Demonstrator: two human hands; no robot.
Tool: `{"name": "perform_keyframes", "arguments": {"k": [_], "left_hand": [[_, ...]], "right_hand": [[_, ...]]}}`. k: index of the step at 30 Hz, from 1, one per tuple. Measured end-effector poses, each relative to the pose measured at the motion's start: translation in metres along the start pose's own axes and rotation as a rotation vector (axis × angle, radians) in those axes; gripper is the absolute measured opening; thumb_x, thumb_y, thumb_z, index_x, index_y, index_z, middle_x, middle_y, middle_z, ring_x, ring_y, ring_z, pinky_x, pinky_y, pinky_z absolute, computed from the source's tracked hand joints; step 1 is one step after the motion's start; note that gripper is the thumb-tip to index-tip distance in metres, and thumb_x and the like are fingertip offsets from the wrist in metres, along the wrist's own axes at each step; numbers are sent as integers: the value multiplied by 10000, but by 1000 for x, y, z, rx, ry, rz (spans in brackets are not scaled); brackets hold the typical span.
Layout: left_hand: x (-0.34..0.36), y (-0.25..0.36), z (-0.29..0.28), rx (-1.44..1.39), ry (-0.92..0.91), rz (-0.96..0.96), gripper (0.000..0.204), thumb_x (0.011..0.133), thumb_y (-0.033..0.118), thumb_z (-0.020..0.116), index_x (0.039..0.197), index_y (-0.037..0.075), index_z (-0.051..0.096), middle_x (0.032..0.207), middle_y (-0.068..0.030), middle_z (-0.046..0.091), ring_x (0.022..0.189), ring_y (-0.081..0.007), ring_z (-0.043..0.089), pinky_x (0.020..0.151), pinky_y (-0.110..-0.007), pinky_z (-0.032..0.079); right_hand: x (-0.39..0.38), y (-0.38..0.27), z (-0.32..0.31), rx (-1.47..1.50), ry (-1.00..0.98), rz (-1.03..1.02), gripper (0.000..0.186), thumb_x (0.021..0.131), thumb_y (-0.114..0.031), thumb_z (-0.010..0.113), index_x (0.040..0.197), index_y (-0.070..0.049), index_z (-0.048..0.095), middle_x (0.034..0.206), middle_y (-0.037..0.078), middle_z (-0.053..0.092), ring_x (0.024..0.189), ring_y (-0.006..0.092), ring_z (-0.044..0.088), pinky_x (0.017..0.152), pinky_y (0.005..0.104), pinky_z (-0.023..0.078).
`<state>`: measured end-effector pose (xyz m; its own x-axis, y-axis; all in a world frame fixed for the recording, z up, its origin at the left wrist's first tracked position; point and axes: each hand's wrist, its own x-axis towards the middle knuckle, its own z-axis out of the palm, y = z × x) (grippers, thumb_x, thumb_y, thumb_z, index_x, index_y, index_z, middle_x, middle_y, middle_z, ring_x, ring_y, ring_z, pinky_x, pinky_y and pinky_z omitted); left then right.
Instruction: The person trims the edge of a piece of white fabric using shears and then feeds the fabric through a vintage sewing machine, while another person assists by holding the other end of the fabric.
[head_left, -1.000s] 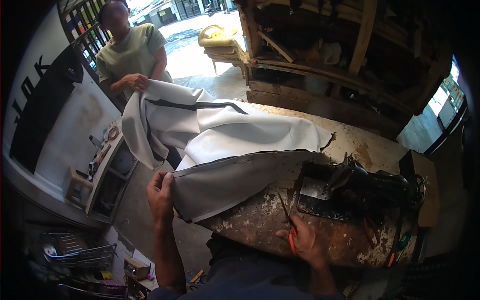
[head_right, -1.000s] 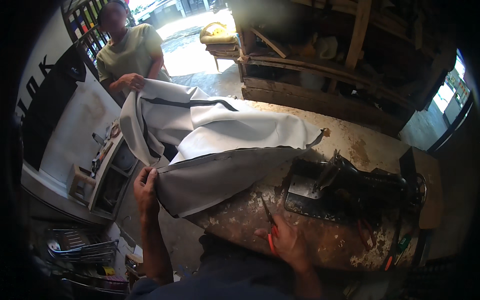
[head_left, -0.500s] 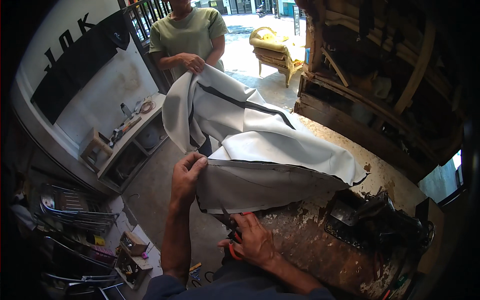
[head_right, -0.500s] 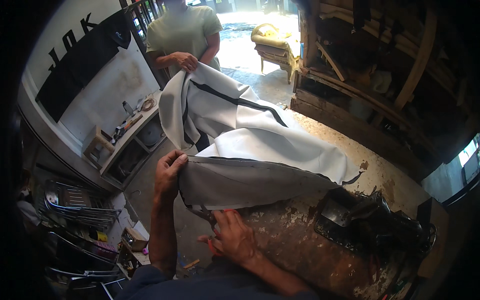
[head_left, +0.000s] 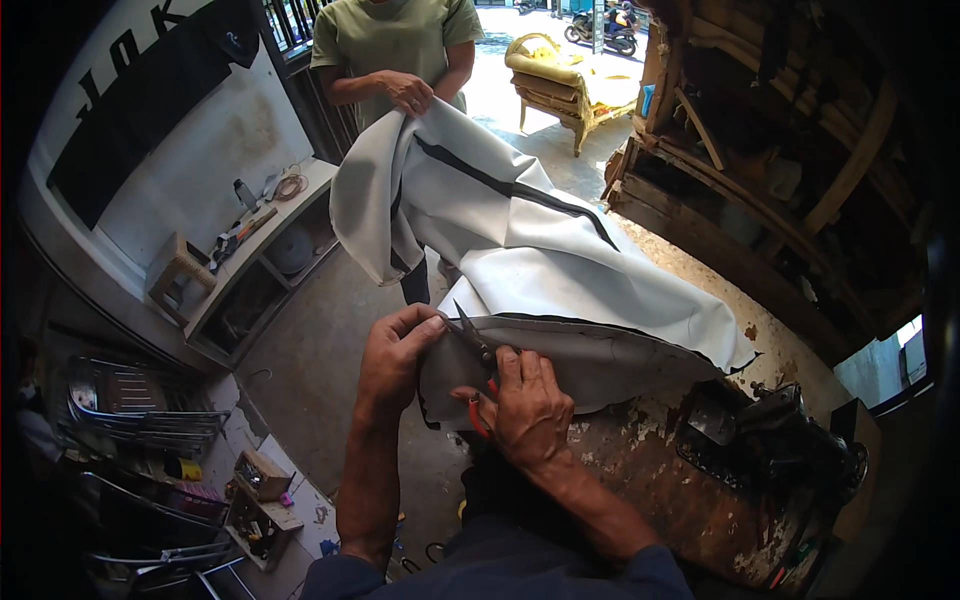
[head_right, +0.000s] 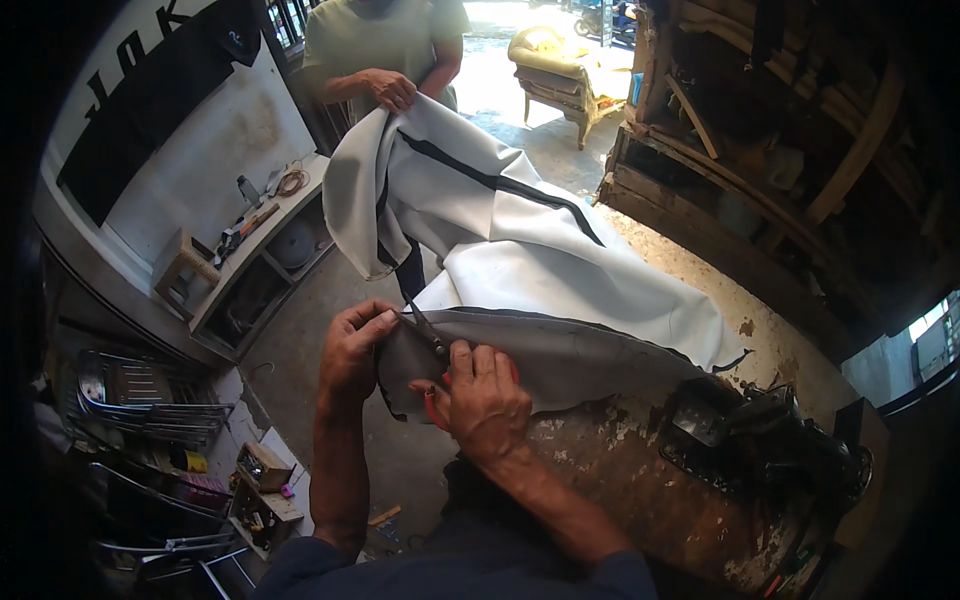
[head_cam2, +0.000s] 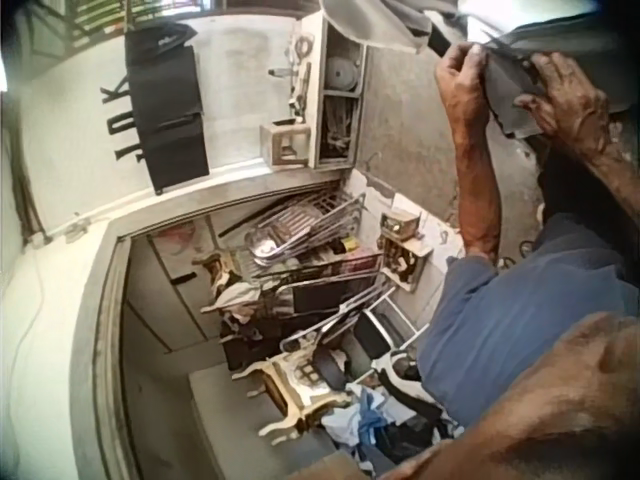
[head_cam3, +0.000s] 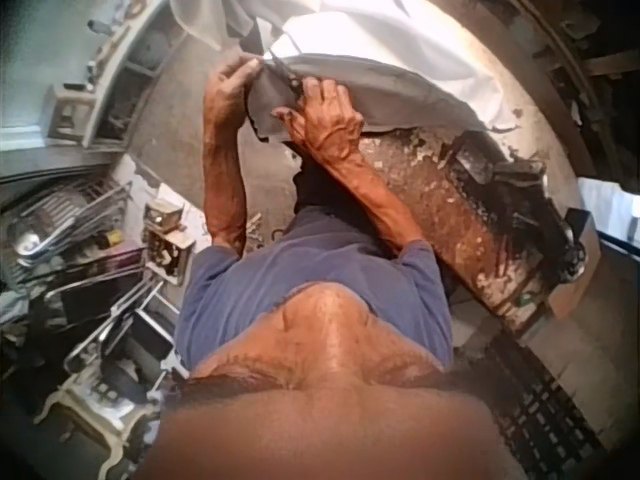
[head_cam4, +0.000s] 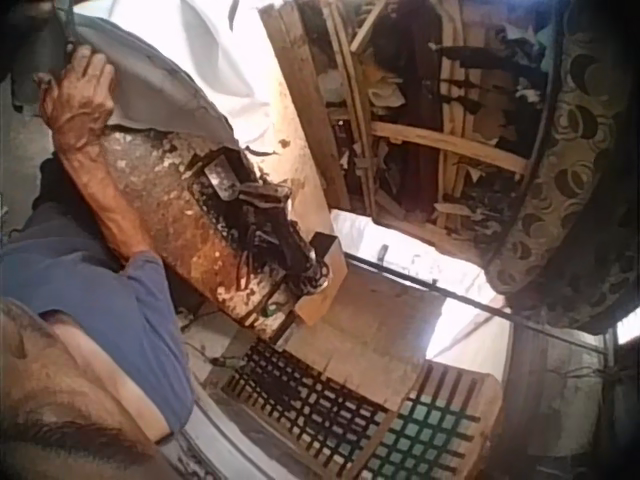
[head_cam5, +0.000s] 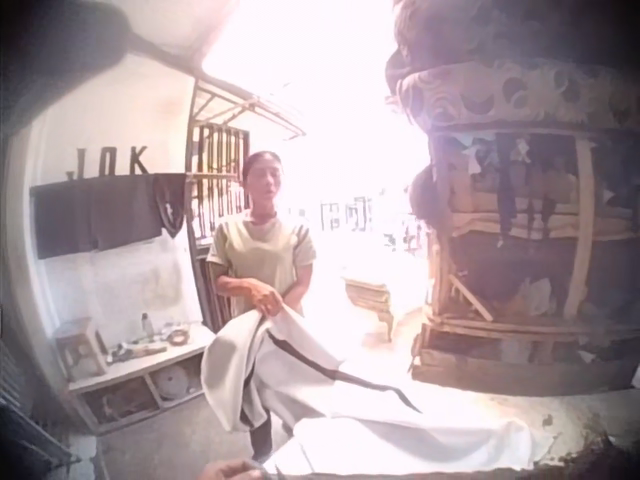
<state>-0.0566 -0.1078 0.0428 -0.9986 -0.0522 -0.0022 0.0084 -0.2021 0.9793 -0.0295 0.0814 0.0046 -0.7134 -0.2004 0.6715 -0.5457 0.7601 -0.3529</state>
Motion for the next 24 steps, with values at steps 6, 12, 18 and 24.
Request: {"name": "perform_keyframes", "arguments": {"k": [6,12,18,24], "left_hand": [[-4,-12,-36,-64,51,-35,156,988,164,683,957,14,713,836,-13,702,677,-76,623,658,-218,493],[6,-16,-21,-129,34,-83,133,983,146,686,958,19,714,845,-24,719,677,-79,643,661,-227,512],[2,-22,-32,-186,51,-98,133,989,140,687,968,11,714,849,-33,724,684,-86,653,683,-233,530],[3,-25,-35,-219,25,-93,131,993,137,681,968,12,712,851,-29,723,704,-82,653,701,-222,521]], "right_hand": [[-6,1,-39,273,22,50,489,915,-464,800,1049,-15,659,728,55,584,611,218,658,510,363,531],[-56,11,-43,107,-237,52,615,903,-613,733,1090,-32,659,882,105,582,758,279,658,593,401,550],[-58,27,-7,-82,-69,135,594,905,-594,737,1095,-37,655,881,106,584,759,290,637,590,412,527],[-21,10,13,-60,-7,3,577,916,-593,719,1083,-44,657,864,96,591,757,277,652,599,399,551]]}}
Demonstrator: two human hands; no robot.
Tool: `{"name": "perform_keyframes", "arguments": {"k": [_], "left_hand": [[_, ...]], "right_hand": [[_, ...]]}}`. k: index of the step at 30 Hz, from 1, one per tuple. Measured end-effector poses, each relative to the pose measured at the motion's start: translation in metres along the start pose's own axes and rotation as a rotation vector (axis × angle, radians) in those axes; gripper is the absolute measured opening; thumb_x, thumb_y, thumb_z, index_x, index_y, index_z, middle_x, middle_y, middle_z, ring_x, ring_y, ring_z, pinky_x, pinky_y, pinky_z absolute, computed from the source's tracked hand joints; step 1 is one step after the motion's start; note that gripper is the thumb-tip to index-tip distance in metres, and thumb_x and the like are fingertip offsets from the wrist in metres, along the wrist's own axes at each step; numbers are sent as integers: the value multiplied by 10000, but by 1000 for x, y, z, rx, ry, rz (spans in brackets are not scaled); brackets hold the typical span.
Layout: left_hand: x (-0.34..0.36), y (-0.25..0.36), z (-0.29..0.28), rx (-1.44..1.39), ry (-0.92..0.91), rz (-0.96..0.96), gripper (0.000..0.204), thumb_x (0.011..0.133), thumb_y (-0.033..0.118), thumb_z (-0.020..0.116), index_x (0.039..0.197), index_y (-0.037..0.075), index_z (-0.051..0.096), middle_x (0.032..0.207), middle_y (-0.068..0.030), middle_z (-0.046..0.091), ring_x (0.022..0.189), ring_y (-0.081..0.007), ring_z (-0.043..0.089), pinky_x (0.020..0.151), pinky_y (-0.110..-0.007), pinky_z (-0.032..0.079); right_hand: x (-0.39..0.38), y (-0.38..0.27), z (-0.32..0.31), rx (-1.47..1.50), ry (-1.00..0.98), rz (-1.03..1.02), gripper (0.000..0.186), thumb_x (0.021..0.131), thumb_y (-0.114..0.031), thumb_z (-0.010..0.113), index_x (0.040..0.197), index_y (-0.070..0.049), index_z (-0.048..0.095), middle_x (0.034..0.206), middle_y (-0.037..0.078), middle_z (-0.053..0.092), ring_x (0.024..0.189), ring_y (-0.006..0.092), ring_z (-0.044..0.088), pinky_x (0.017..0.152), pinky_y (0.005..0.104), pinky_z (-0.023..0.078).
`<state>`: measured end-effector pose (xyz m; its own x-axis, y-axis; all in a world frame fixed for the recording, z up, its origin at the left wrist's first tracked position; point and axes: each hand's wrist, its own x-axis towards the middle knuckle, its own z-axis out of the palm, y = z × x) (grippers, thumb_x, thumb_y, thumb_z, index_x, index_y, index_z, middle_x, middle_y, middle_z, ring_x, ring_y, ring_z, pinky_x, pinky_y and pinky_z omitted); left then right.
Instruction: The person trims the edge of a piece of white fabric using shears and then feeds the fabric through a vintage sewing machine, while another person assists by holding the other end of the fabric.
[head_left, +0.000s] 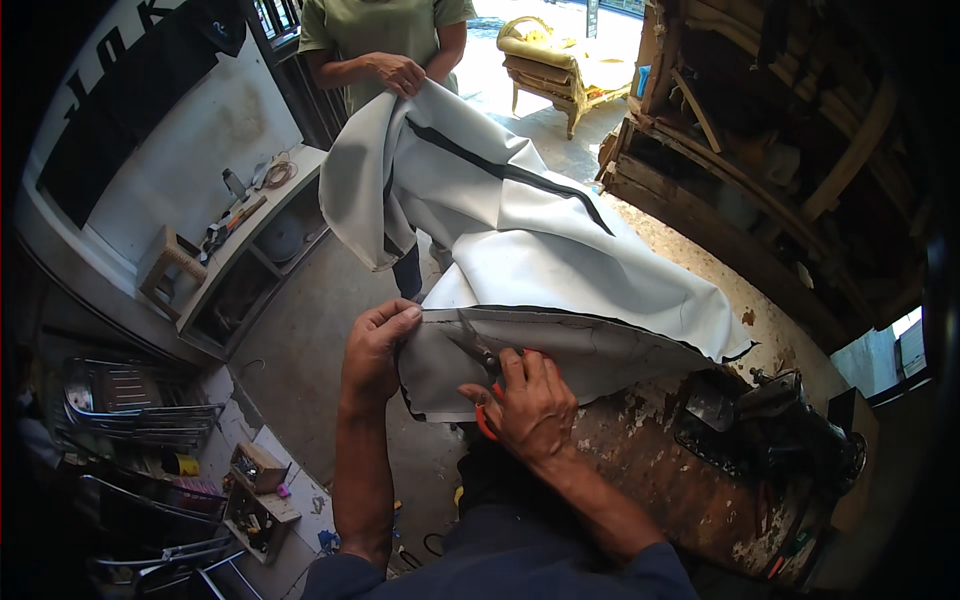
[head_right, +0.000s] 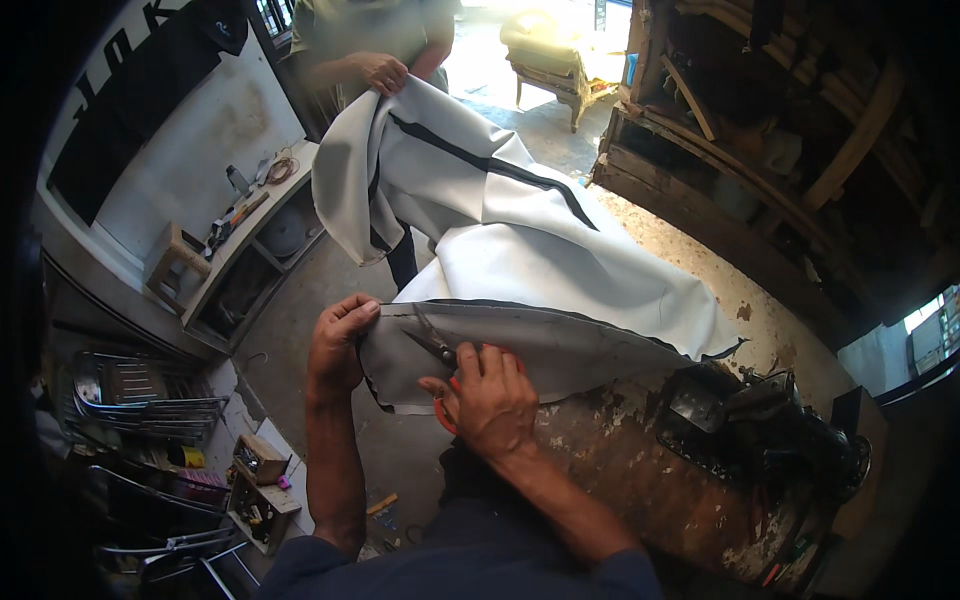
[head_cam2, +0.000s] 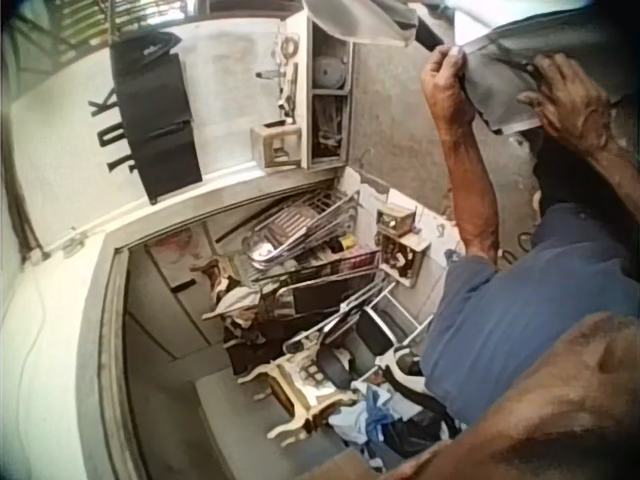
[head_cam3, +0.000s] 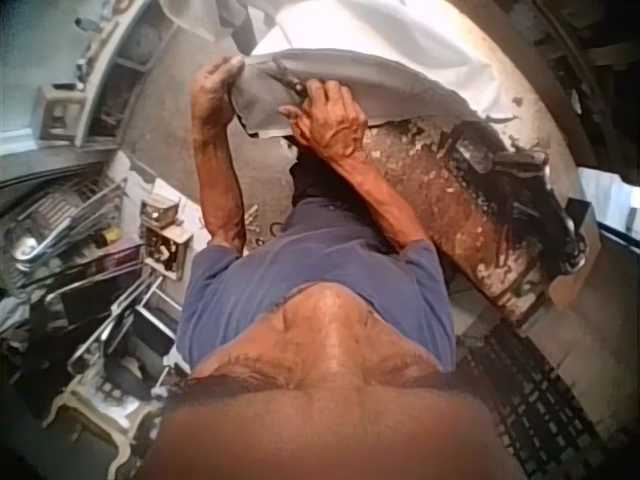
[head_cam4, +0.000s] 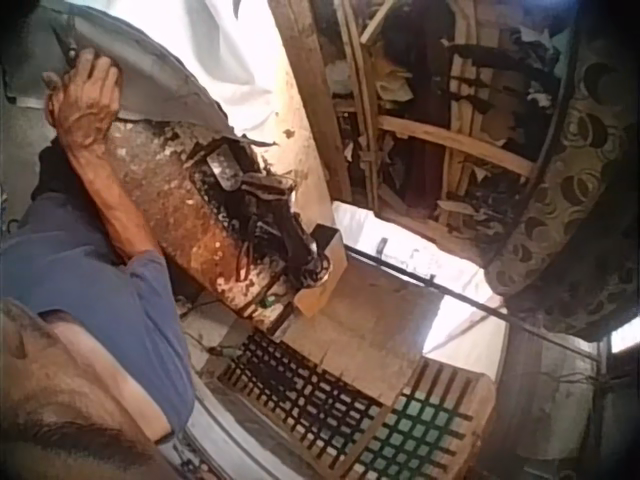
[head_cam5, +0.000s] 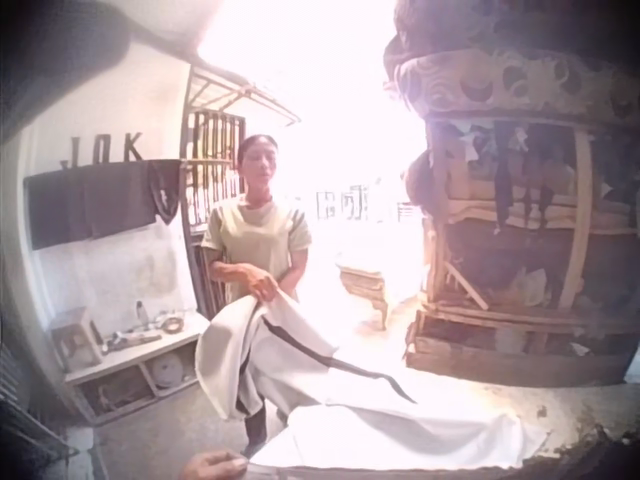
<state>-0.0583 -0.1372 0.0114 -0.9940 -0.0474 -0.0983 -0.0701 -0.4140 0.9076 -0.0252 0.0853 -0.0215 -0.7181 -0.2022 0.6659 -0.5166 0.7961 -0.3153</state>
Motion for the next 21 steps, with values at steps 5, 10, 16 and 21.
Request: {"name": "perform_keyframes", "arguments": {"k": [5,10,16,21], "left_hand": [[5,-4,0,41,12,-28,169,1002,162,670,966,2,711,850,-29,719,695,-77,638,683,-221,505],[18,-26,-29,471,188,108,208,1009,204,654,998,6,719,814,-24,715,697,-119,635,675,-277,504],[18,-49,22,1740,677,727,211,914,159,717,1109,81,728,1024,-83,679,1053,-263,608,978,-454,438],[-10,-83,133,1232,60,1039,297,853,100,763,1145,78,717,1108,-128,655,1059,-314,615,961,-457,448]], "right_hand": [[13,-16,-8,296,-4,-79,484,915,-519,757,1029,-62,645,694,25,547,545,205,593,465,331,486],[-9,4,-73,347,127,-59,550,870,-482,826,1136,-35,649,780,55,594,551,208,586,469,313,493],[-8,114,-108,-76,135,231,481,873,-231,833,1272,-54,632,1054,159,675,1063,369,611,962,514,488],[10,178,-78,207,22,314,401,885,-34,713,1278,-30,633,1124,195,690,1041,404,655,926,463,529]]}}
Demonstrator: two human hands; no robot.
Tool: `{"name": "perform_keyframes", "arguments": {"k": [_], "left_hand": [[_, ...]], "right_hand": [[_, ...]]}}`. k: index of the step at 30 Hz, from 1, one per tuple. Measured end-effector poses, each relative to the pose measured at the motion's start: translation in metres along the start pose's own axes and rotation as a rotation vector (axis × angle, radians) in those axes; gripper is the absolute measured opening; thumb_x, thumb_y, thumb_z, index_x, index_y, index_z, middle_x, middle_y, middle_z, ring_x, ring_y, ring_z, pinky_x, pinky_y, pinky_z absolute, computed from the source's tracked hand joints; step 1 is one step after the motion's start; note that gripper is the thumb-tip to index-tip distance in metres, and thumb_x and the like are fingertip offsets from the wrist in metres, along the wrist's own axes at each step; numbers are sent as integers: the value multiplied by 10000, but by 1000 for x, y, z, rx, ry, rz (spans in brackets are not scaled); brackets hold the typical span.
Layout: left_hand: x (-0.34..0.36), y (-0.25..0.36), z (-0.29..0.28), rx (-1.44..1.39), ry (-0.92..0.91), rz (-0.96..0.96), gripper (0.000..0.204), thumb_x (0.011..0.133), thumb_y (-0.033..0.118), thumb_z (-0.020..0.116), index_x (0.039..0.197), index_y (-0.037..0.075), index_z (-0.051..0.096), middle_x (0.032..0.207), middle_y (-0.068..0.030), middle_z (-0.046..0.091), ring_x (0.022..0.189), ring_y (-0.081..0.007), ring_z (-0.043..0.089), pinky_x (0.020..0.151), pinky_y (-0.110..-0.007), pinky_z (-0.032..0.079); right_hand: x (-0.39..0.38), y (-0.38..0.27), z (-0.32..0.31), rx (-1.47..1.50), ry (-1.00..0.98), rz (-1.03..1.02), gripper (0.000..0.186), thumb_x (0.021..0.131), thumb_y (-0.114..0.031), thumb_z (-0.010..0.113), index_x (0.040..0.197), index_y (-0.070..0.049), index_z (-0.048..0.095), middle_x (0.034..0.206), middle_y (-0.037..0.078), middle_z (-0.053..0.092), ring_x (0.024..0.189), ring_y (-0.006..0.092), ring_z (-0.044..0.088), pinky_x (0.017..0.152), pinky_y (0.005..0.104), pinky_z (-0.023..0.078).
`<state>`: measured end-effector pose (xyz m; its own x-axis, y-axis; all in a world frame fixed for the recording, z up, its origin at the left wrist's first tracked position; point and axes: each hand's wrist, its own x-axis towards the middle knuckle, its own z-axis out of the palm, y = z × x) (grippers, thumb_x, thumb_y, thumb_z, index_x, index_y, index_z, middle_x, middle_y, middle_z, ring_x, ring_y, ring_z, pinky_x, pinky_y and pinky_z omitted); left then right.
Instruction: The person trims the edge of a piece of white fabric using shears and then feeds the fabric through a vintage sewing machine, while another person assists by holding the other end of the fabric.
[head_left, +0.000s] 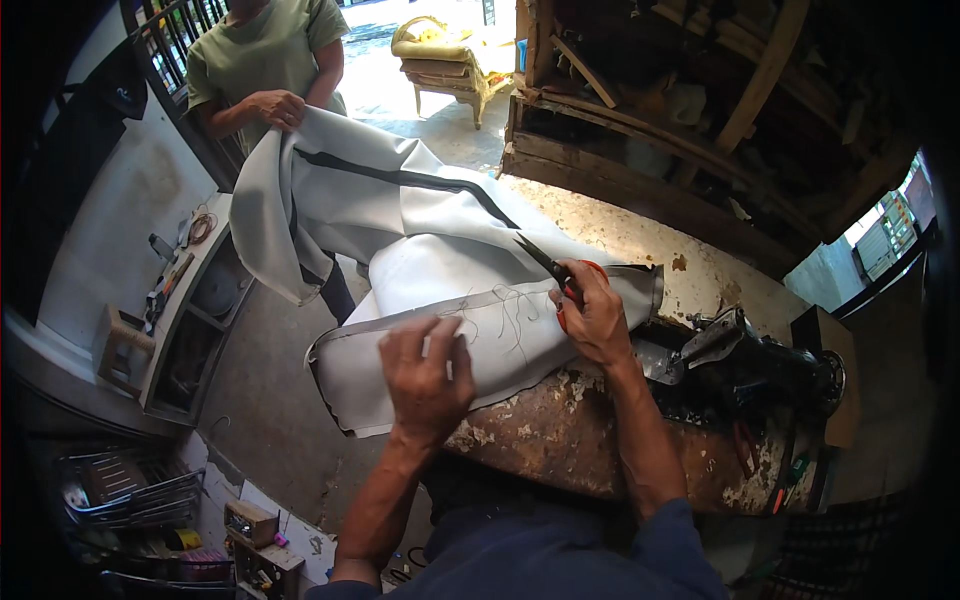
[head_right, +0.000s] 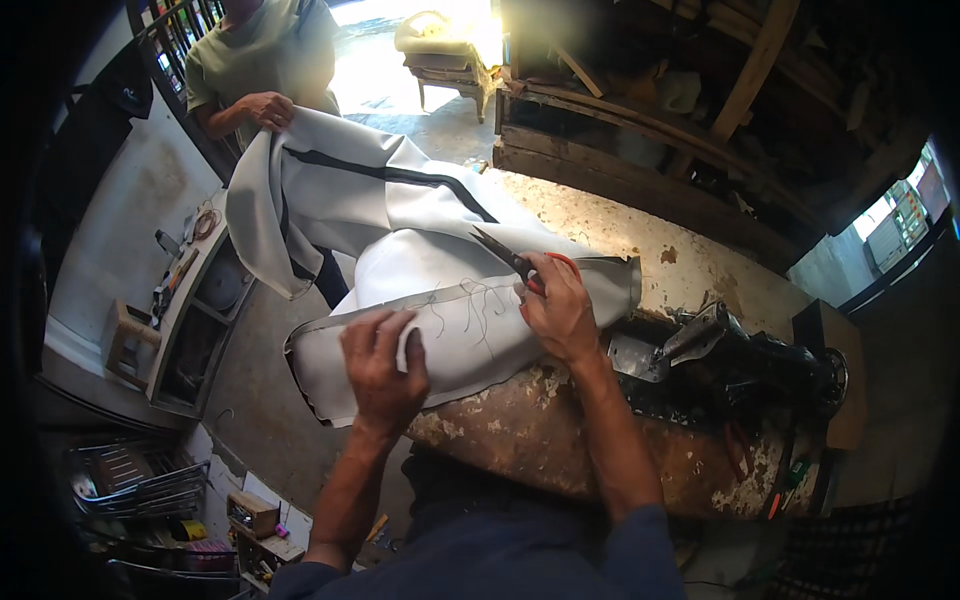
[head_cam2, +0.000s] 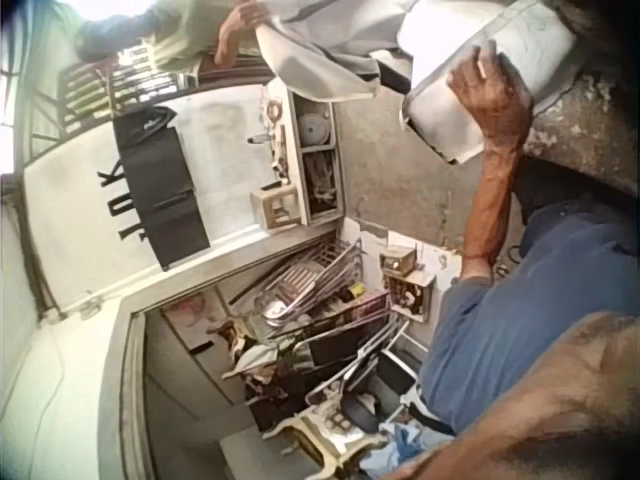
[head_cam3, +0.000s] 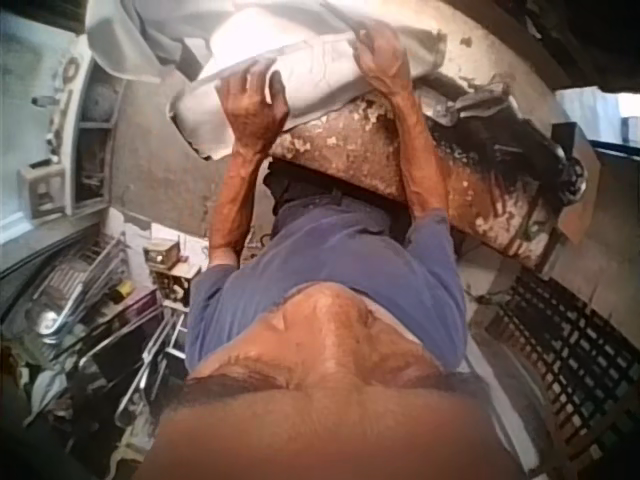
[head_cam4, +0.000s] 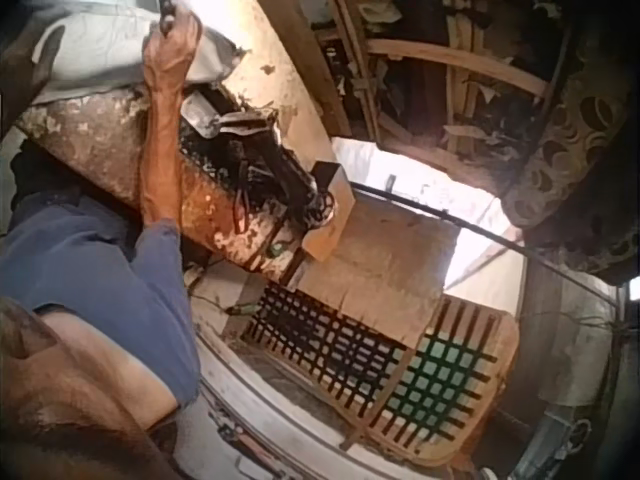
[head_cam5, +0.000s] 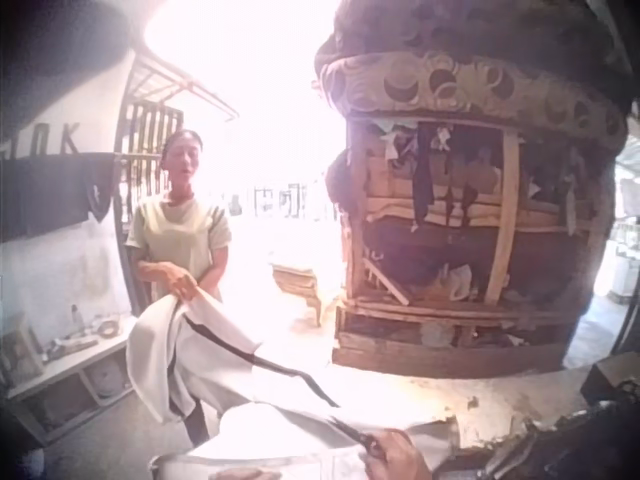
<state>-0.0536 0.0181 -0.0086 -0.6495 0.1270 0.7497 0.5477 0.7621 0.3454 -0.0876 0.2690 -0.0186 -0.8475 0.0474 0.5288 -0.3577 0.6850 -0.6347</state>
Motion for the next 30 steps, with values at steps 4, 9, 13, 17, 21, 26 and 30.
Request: {"name": "perform_keyframes", "arguments": {"k": [4,9,13,17,21,26,30], "left_hand": [[15,19,66,-81,-194,-161,395,886,187,787,1252,66,706,1131,-158,667,1064,-347,625,1000,-469,470],[3,-32,98,-391,-373,-360,149,924,183,768,925,39,805,879,-79,715,865,-245,684,840,-411,533],[27,-78,65,-1483,199,-1007,192,1089,290,626,1033,106,627,815,27,587,787,-131,659,835,-386,578],[49,-73,46,-800,-147,-745,221,1085,296,634,1079,78,671,846,-5,629,798,-160,650,794,-341,562],[24,-34,101,-80,-575,-104,356,901,248,798,1186,41,753,1090,-168,714,985,-374,659,935,-481,518],[26,-79,105,-1120,-160,-865,282,1061,293,681,988,23,711,862,-17,664,799,-161,662,816,-324,559],[37,-209,-4,-1575,643,-911,148,1103,205,590,1064,68,629,1046,-53,670,824,-211,675,841,-415,605]], "right_hand": [[-10,17,16,84,0,140,391,886,-48,714,1269,-26,637,1142,201,697,1051,404,689,924,460,553],[-33,24,22,65,10,122,391,884,-89,742,1264,-67,650,1141,189,704,1025,394,703,913,458,552],[-36,28,17,47,-8,247,352,882,-107,756,1220,-82,660,1063,146,726,943,375,718,821,448,570],[-37,34,19,21,15,202,354,890,-114,759,1228,-84,657,1019,145,726,900,362,717,793,434,572],[-38,34,21,14,-6,244,378,896,-138,766,1254,-87,655,1043,152,726,910,357,722,804,437,573],[-44,40,28,-76,-18,224,397,893,-160,766,1268,-93,657,1086,173,732,968,381,724,842,461,577],[-38,34,32,-37,-58,301,413,896,-195,769,1282,-96,659,1070,183,735,978,391,721,858,473,570]]}}
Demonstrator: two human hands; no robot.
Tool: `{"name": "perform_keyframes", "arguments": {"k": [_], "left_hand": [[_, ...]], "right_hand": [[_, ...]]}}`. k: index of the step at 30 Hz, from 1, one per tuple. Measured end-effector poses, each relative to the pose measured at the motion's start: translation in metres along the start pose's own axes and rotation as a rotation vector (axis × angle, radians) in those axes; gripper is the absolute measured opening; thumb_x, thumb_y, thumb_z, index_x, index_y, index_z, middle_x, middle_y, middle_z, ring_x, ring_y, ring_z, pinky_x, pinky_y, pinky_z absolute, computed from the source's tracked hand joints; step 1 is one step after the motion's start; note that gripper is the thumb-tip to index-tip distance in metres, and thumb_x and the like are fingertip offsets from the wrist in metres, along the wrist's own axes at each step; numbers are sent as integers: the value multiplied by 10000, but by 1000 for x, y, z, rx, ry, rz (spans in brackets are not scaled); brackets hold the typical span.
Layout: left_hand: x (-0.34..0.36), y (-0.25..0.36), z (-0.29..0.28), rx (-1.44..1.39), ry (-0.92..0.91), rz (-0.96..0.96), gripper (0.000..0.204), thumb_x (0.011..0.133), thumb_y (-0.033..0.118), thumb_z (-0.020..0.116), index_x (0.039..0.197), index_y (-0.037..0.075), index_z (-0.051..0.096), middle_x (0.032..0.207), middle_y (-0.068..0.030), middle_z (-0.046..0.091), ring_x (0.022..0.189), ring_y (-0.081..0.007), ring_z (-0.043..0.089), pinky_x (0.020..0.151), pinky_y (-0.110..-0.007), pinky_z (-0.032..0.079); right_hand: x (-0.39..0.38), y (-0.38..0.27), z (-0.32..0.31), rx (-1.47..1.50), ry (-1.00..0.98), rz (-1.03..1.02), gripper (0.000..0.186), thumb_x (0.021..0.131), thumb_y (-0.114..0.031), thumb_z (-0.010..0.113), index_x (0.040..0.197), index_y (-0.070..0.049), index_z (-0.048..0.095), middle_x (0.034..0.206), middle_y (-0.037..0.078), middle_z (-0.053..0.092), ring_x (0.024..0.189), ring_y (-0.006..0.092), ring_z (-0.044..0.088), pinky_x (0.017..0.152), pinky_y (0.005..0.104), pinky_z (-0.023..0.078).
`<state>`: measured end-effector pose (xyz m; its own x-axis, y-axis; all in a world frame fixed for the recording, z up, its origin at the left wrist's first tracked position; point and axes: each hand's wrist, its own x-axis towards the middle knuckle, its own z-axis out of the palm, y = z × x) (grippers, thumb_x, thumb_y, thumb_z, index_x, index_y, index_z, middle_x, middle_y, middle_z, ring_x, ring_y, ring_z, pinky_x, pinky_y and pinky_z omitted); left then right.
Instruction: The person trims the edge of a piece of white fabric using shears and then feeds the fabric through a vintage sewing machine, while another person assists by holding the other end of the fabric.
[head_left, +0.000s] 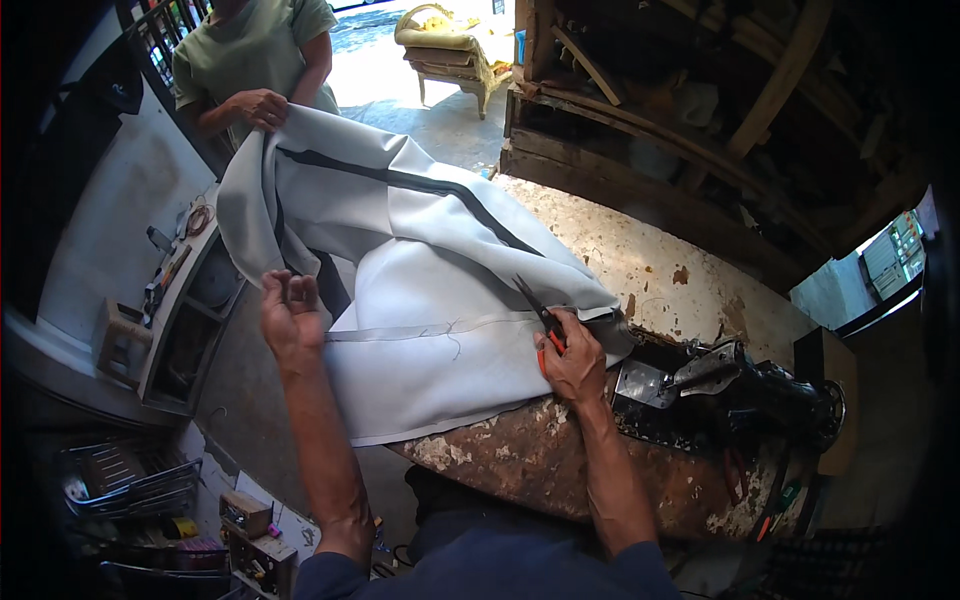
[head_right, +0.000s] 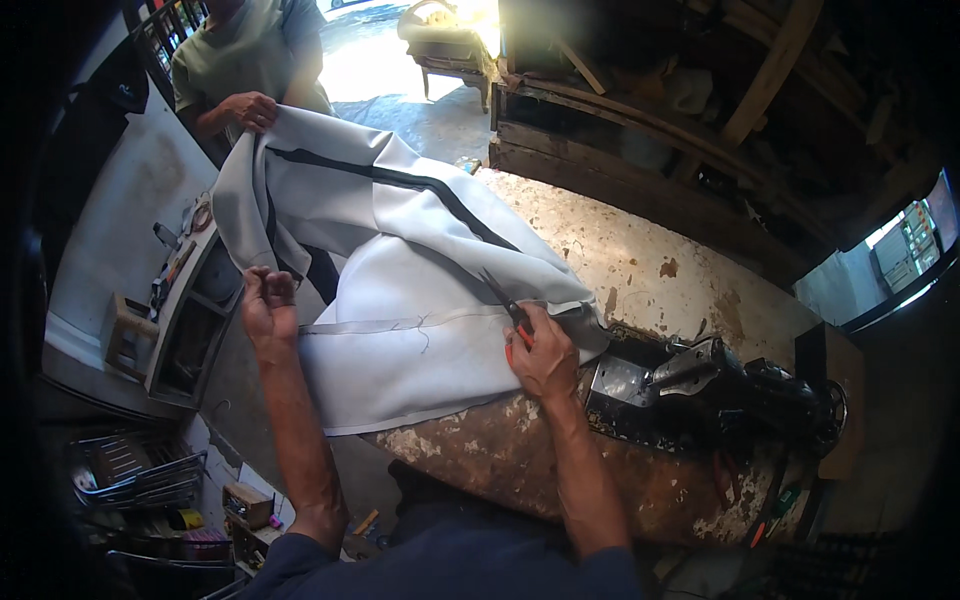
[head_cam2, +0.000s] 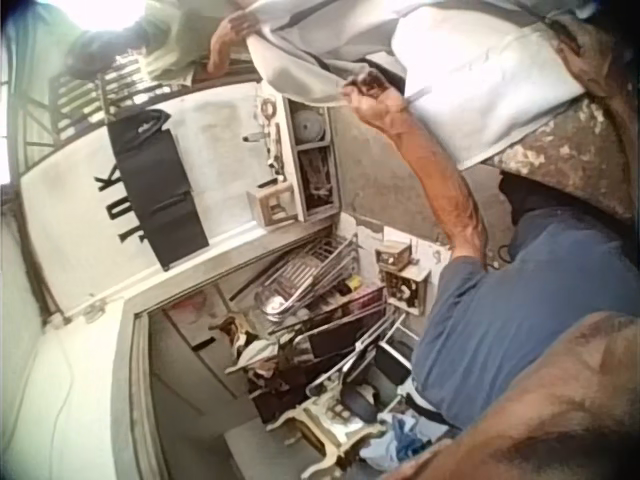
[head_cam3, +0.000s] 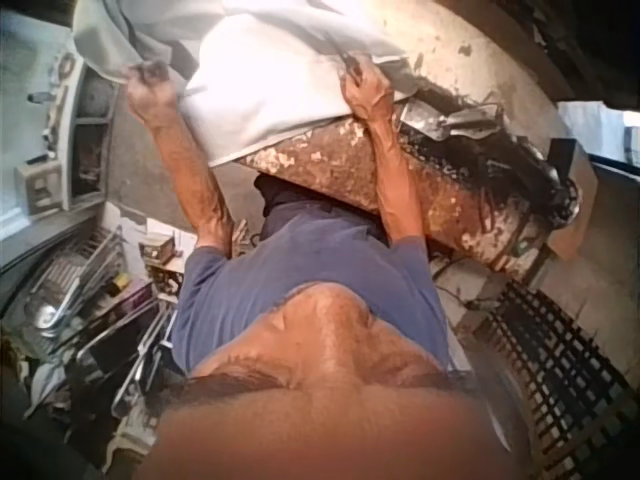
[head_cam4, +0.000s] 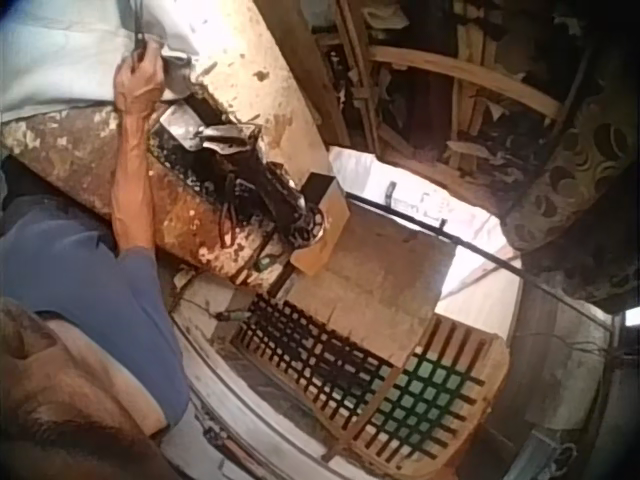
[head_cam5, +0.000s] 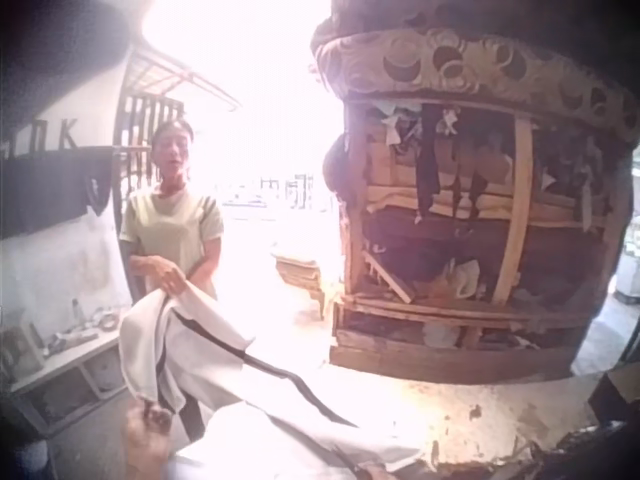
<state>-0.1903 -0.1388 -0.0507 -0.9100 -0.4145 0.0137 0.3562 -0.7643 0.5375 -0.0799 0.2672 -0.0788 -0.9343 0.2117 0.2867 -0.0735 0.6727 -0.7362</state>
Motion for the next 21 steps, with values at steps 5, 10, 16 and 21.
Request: {"name": "perform_keyframes", "arguments": {"k": [5,10,16,21], "left_hand": [[-37,36,32,1448,256,913,329,1028,91,645,1355,56,629,1254,-97,638,1106,-229,646,1006,-392,521],[-114,-66,71,1829,-1178,528,384,875,51,771,1244,156,751,1324,-129,658,1293,-341,568,1099,-435,452],[-56,-87,42,1200,-209,325,118,1004,100,720,1051,-7,741,915,-60,732,622,-111,657,620,-267,549],[-58,-32,64,1551,64,921,284,948,174,770,1165,-2,721,1074,-138,705,1034,-320,669,916,-411,529]], "right_hand": [[-1,10,-1,-12,30,10,429,896,-217,777,1288,-87,660,1056,188,739,975,403,719,862,475,569],[0,6,0,-37,-17,17,424,903,-196,765,1290,-64,654,1120,204,729,981,412,714,873,473,565],[-3,6,1,-16,37,-61,406,918,-206,767,1282,-64,657,1029,190,726,918,378,715,835,445,561],[5,13,-2,-16,20,-4,432,893,-200,768,1298,-96,660,1032,187,736,935,400,715,846,471,561]]}}
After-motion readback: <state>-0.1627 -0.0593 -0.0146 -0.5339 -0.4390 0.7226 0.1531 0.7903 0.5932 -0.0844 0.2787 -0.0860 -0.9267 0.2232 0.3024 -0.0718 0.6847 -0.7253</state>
